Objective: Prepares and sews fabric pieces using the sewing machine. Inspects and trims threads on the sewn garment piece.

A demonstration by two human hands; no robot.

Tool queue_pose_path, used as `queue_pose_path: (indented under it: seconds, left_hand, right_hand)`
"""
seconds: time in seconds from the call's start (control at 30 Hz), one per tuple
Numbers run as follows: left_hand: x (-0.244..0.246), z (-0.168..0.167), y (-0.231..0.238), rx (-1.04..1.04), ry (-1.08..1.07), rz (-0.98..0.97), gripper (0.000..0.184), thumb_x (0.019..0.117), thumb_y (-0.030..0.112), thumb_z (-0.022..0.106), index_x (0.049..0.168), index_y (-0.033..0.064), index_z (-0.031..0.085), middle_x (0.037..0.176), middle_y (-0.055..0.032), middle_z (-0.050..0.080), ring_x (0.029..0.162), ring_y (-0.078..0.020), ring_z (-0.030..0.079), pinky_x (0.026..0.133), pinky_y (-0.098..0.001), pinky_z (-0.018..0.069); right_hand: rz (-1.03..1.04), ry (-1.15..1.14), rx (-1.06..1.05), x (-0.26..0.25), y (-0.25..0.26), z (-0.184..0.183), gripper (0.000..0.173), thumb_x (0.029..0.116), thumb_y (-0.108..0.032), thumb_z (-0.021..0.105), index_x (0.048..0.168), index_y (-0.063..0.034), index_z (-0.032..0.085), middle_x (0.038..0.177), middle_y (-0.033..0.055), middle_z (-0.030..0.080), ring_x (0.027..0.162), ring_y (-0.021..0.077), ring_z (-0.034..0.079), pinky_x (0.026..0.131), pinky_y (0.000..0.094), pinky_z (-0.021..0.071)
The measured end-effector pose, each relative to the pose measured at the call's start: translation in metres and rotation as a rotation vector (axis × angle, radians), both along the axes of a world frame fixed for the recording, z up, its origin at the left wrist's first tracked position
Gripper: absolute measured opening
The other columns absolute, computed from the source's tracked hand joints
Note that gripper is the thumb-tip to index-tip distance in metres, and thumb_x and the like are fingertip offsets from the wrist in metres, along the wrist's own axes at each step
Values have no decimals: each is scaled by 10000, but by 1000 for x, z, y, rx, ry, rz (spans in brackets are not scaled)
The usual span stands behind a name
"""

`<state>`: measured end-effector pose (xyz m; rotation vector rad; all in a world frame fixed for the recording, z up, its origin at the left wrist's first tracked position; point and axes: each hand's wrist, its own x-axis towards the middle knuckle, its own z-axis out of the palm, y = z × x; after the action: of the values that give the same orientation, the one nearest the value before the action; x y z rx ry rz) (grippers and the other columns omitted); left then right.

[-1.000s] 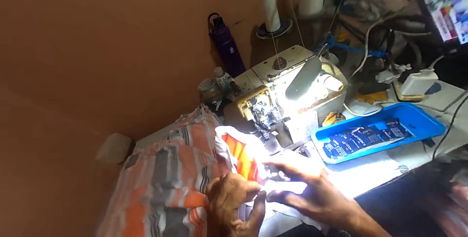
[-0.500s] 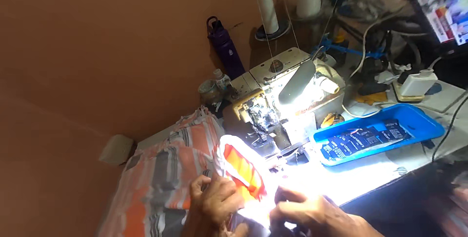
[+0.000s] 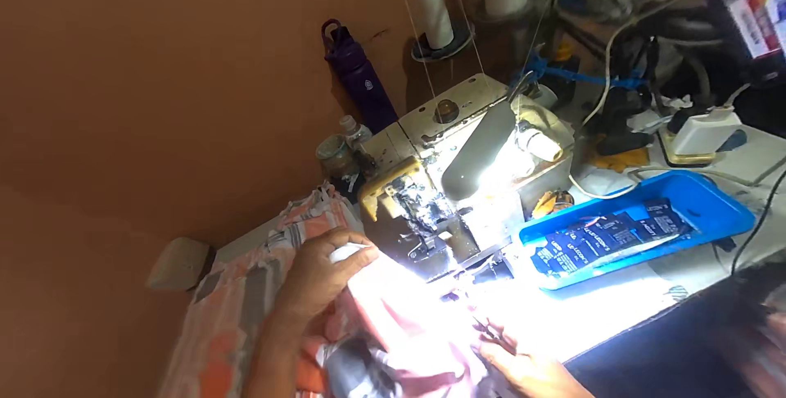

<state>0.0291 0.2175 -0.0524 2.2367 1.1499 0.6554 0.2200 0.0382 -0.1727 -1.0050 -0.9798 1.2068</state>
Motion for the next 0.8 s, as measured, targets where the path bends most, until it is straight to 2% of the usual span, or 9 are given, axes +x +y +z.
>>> queue_pose_path:
  seconds: [0.13, 0.23, 0.43, 0.5, 0.57, 0.6, 0.67, 0.73, 0.8]
  left_hand:
    - [18, -29, 14, 3, 15, 44, 56, 852, 43, 720, 906, 53, 727, 861, 33, 690, 808, 25, 632, 762, -183, 526]
    - [21, -36, 18, 39, 18, 60, 74, 829, 81, 743, 896, 57, 720, 831, 49, 678, 788, 47, 614, 753, -162, 509]
    - [25, -38, 10, 23, 18, 166, 87, 831, 117, 739, 907, 81, 714, 831, 75, 681, 779, 70, 618, 729, -130, 510]
    - [29, -35, 8, 37, 52, 196, 113, 851, 135, 743, 935, 64, 716, 846, 53, 688, 785, 49, 620, 740, -160, 513]
    - [36, -33, 9, 67, 69, 242, 210, 852, 163, 777, 987, 22, 699, 876, -5, 688, 816, -16, 629, 774, -250, 528]
    - [42, -32, 10, 69, 50, 260, 295, 843, 144, 791, 1057, -23, 677, 937, -64, 689, 877, -70, 635, 822, -312, 525]
    - [56, -28, 11, 24, -3, 300, 437, 831, 56, 791, 1211, -57, 607, 1079, -114, 674, 1003, -82, 635, 912, -290, 522]
    - [70, -26, 11, -22, -44, 360, 434, 812, -39, 769, 1207, -83, 597, 1075, -138, 651, 986, -94, 607, 892, -279, 498]
    - [75, -30, 16, -11, -59, 361, 431, 765, -81, 771, 1162, -80, 604, 1009, -104, 646, 925, -55, 606, 844, -246, 503]
  right_hand:
    - [-10, -13, -70, 3, -10, -5, 178, 942, -4, 579, 1082, 72, 659, 910, -11, 678, 767, -85, 580, 714, 108, 490]
    - [-4, -46, -70, 5, -15, -3, 163, 931, 10, 584, 1052, 86, 664, 937, 27, 694, 846, -64, 616, 787, 129, 515]
    - [25, -51, -79, 9, -15, -5, 165, 957, -25, 592, 1033, 106, 658, 894, 45, 680, 798, -58, 586, 750, 127, 484]
    - [22, -39, -86, 11, -15, -3, 166, 956, -16, 589, 1046, 107, 655, 901, 40, 681, 792, -63, 586, 741, 119, 484]
    - [1, -35, -78, 10, -13, -1, 160, 956, 1, 571, 1043, 113, 645, 878, 35, 661, 758, -65, 563, 706, 114, 467]
    - [-18, -42, -62, 9, -10, -2, 170, 958, 6, 568, 1051, 124, 649, 890, 48, 667, 778, -62, 572, 728, 113, 474]
    - [-61, -52, -23, 8, -4, -1, 192, 945, 25, 556, 1073, 139, 644, 943, 59, 681, 864, -72, 592, 811, 108, 487]
    - [-91, -69, -13, 7, 4, 0, 220, 928, 26, 562, 1096, 137, 651, 966, 71, 699, 893, -68, 607, 839, 114, 490]
    - [-82, -87, 3, 7, 9, -2, 203, 925, 20, 563, 1076, 121, 652, 930, 58, 685, 855, -64, 595, 802, 114, 484]
